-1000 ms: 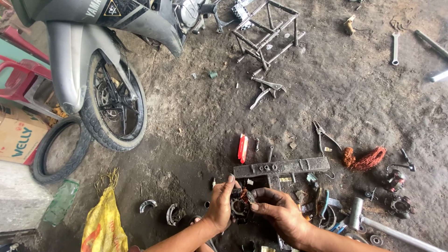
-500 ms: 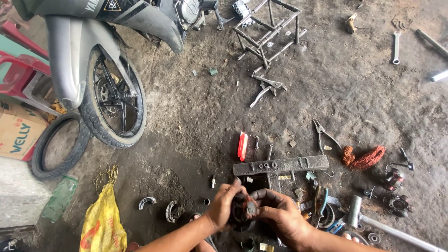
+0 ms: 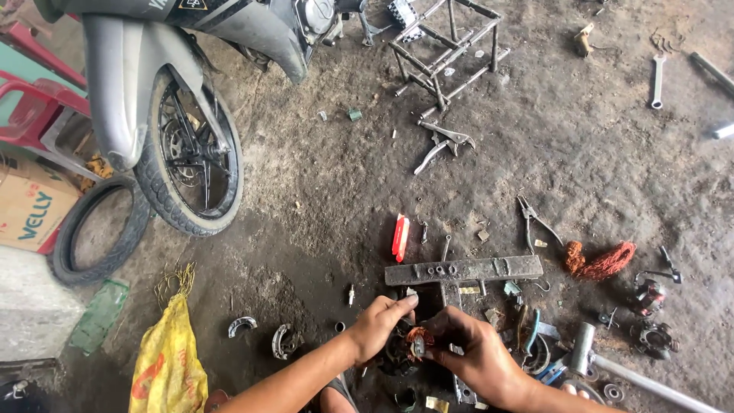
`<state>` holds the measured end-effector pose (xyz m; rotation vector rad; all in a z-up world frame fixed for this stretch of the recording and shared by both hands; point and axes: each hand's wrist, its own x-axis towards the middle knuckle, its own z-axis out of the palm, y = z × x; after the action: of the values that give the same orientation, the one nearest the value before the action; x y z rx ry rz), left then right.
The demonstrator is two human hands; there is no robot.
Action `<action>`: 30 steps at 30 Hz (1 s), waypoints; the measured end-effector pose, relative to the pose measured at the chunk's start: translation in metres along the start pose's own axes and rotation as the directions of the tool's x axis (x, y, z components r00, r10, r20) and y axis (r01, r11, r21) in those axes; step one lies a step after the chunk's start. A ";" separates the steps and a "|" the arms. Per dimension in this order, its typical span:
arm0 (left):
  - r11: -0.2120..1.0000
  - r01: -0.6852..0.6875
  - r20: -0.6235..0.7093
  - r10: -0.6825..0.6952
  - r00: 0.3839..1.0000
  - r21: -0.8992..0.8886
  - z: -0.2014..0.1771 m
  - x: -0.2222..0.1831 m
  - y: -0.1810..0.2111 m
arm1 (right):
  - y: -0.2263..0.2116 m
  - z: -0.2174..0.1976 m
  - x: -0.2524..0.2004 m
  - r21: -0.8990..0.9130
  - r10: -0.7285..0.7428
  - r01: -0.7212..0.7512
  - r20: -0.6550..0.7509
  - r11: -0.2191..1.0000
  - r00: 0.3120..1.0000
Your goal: Repairing a motorcycle engine component, specifically a stator assembly, using pliers and a hammer while working on a ground-level jig.
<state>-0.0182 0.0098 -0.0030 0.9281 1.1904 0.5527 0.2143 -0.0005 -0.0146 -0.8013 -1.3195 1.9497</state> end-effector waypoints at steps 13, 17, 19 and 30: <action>0.938 -0.020 -0.181 0.087 0.980 0.345 0.001 -0.004 -0.002 | -0.022 -0.006 0.003 -0.371 -0.370 0.384 0.112 0.845 0.922; 0.853 -0.133 -0.159 0.243 0.957 0.505 -0.009 -0.006 -0.007 | -0.043 -0.003 0.001 -0.060 -0.053 0.062 0.148 0.996 0.988; 0.827 -0.172 -0.103 0.266 0.958 0.535 0.002 -0.015 0.018 | -0.035 -0.006 0.007 -0.025 0.058 -0.055 0.127 0.998 0.990; 0.827 -0.175 -0.156 0.300 0.941 0.535 0.014 -0.017 0.004 | -0.021 -0.014 0.008 -0.301 -0.254 0.288 0.147 0.909 0.956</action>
<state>-0.0101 -0.0056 0.0106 1.5227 1.4842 0.5640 0.2238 0.0193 0.0000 -0.6268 -1.7418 1.5975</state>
